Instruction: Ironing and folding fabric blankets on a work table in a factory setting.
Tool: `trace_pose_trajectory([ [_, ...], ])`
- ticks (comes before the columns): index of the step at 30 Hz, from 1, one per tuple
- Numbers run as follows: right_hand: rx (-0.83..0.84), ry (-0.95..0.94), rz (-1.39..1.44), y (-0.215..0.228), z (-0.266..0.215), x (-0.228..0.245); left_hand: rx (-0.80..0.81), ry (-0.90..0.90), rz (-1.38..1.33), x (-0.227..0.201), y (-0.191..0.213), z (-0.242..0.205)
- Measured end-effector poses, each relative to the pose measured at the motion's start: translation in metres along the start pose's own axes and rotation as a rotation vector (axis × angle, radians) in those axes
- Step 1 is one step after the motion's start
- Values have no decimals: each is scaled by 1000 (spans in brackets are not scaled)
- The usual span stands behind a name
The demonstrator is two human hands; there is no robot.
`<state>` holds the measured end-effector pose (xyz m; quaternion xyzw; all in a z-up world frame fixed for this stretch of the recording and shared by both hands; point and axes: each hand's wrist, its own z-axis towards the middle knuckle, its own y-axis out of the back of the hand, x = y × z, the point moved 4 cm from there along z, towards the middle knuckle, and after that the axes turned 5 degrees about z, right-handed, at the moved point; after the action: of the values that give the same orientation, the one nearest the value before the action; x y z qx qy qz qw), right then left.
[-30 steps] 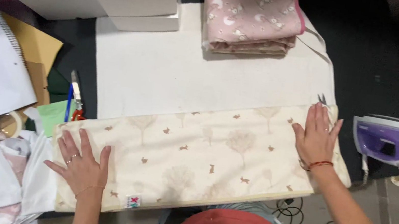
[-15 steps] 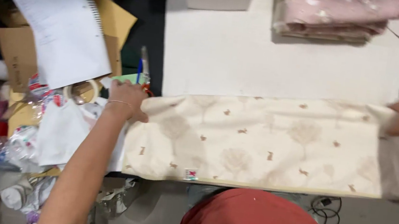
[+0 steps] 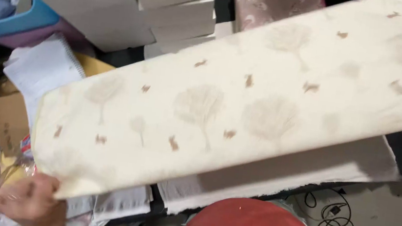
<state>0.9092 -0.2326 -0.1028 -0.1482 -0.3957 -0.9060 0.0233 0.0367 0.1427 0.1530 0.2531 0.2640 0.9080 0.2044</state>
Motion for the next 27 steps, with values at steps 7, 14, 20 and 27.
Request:
trace_pose_trajectory([
  [7, 394, -287, -297, -17, 32, 283, 463, -102, 59, -63, -37, -112],
  [14, 156, -257, -247, 5, 33, 339, 533, 38, -36, -66, -31, -94],
  [20, -41, -479, -85, -35, 89, 396, 532, 162, -655, -166, -72, -33],
  [27, 391, 39, 190, -190, 144, 508, 777, 166, -618, -308, -108, 35],
])
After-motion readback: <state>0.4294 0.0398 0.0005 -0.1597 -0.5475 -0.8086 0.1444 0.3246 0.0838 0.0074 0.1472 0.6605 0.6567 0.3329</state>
